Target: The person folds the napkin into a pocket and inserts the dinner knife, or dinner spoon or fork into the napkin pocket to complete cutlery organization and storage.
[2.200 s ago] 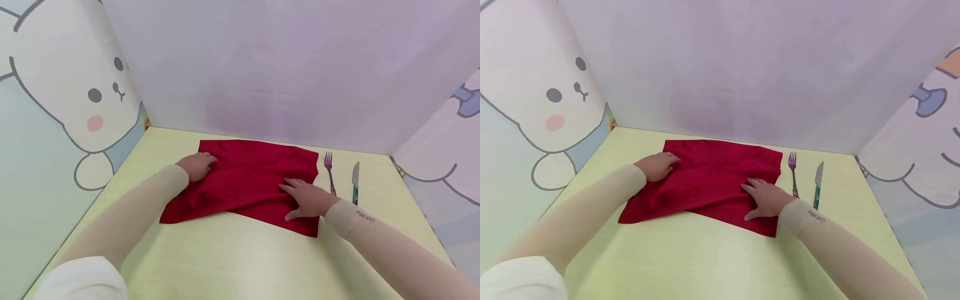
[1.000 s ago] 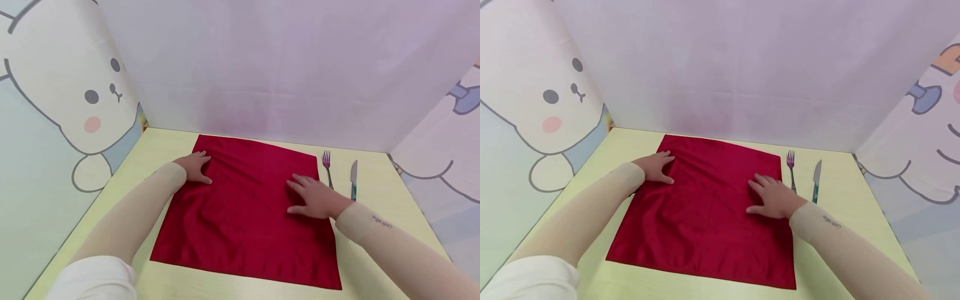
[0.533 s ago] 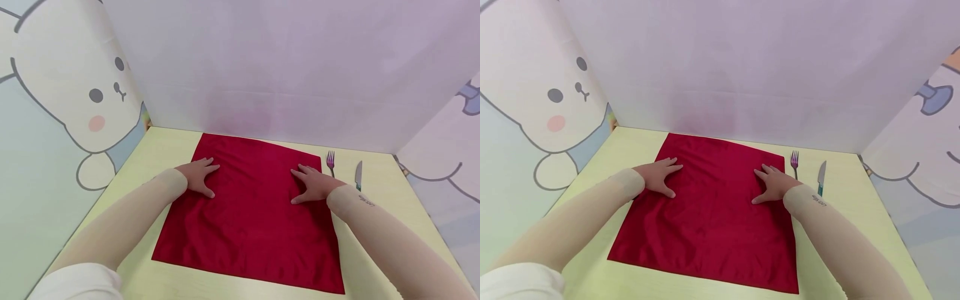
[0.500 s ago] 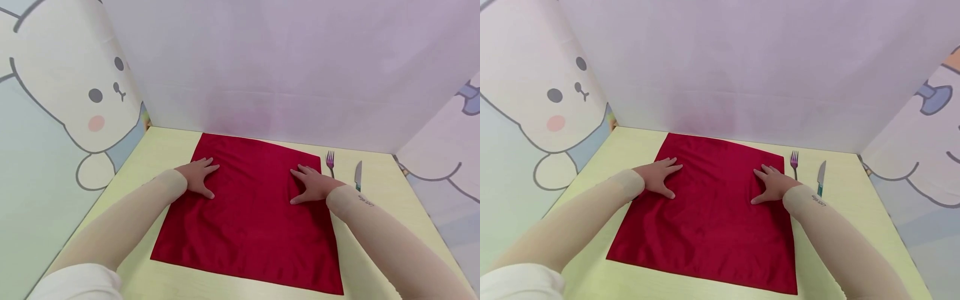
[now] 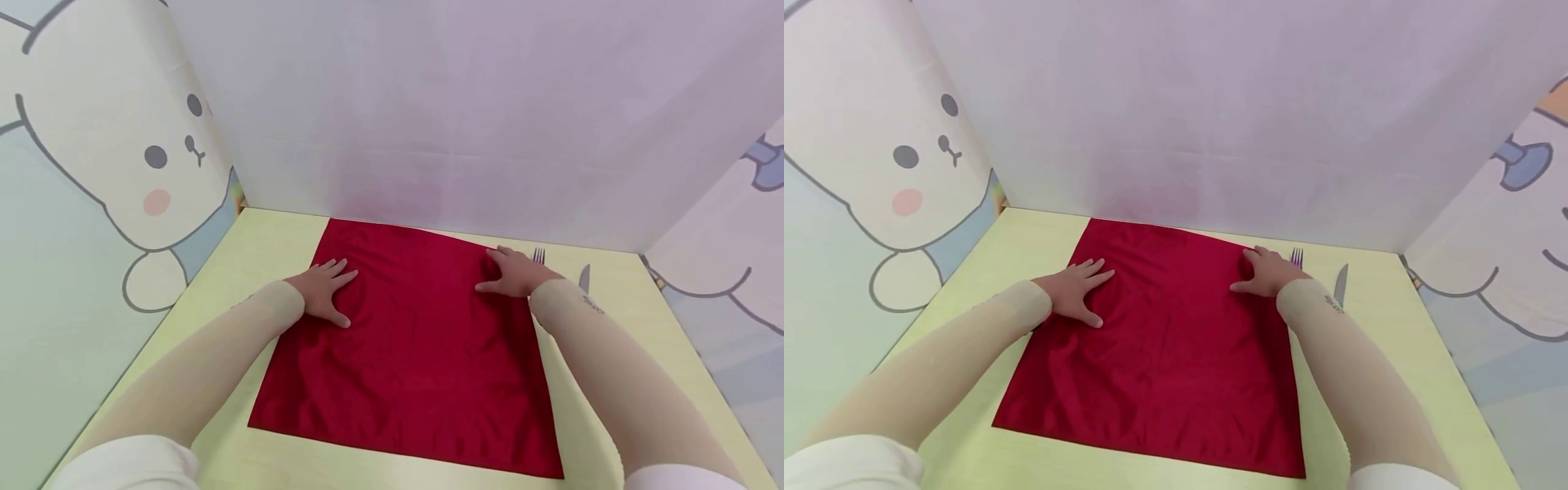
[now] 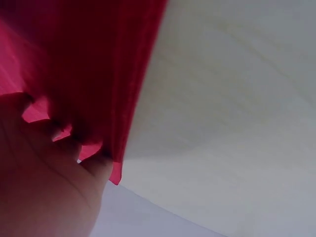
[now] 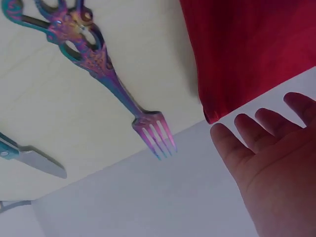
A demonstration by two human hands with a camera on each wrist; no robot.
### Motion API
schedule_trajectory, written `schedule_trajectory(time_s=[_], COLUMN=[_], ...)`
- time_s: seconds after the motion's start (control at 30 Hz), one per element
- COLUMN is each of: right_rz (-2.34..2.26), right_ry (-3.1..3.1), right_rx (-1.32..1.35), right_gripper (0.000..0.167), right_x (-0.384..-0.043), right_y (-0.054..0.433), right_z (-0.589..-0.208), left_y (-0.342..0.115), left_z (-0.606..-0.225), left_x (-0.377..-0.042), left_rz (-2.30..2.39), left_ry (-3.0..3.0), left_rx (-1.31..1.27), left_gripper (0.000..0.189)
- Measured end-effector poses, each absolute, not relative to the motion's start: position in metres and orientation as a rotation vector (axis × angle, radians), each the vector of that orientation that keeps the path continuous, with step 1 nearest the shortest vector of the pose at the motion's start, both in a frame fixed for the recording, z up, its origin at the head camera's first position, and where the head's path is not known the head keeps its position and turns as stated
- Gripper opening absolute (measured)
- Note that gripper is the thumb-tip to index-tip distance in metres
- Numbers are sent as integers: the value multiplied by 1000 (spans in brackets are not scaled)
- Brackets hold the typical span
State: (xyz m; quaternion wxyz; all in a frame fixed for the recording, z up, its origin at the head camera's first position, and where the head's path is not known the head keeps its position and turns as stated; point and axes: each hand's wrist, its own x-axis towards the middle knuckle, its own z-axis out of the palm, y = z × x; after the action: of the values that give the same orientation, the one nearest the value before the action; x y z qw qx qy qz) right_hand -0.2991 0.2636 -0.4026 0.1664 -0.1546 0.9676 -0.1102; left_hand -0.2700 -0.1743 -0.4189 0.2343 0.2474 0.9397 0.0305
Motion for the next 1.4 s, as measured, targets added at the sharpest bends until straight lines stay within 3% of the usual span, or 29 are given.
schedule_trajectory(time_s=[0.27, 0.6, 0.77, 0.9, 1.1, 1.27, 1.4], right_rz=[-476, -440, -397, -293, -175, -163, -217], right_ry=[2703, 2856, 2953, 2966, 2799, 2903, 2948], right_rx=[-231, -249, -341, -580, -852, -702, -483], right_gripper=[82, 55, 43, 34, 30, 24, 37], right_x=[-323, -336, -331, -316, -294, -299, -309], right_y=[274, 277, 266, 244, 213, 214, 227], right_z=[-394, -400, -394, -390, -391, -395, -401], left_y=[-175, -177, -178, -180, -183, -181, -180], left_z=[-424, -426, -426, -424, -423, -425, -425], left_x=[-273, -272, -270, -269, -269, -270, -270], left_rz=[96, 104, 99, 104, 90, 95, 95], left_ry=[2587, 2589, 2583, 2583, 2594, 2592, 2594], left_rx=[685, 698, 691, 688, 686, 695, 707], left_gripper=[115, 115, 114, 114, 114, 114, 114])
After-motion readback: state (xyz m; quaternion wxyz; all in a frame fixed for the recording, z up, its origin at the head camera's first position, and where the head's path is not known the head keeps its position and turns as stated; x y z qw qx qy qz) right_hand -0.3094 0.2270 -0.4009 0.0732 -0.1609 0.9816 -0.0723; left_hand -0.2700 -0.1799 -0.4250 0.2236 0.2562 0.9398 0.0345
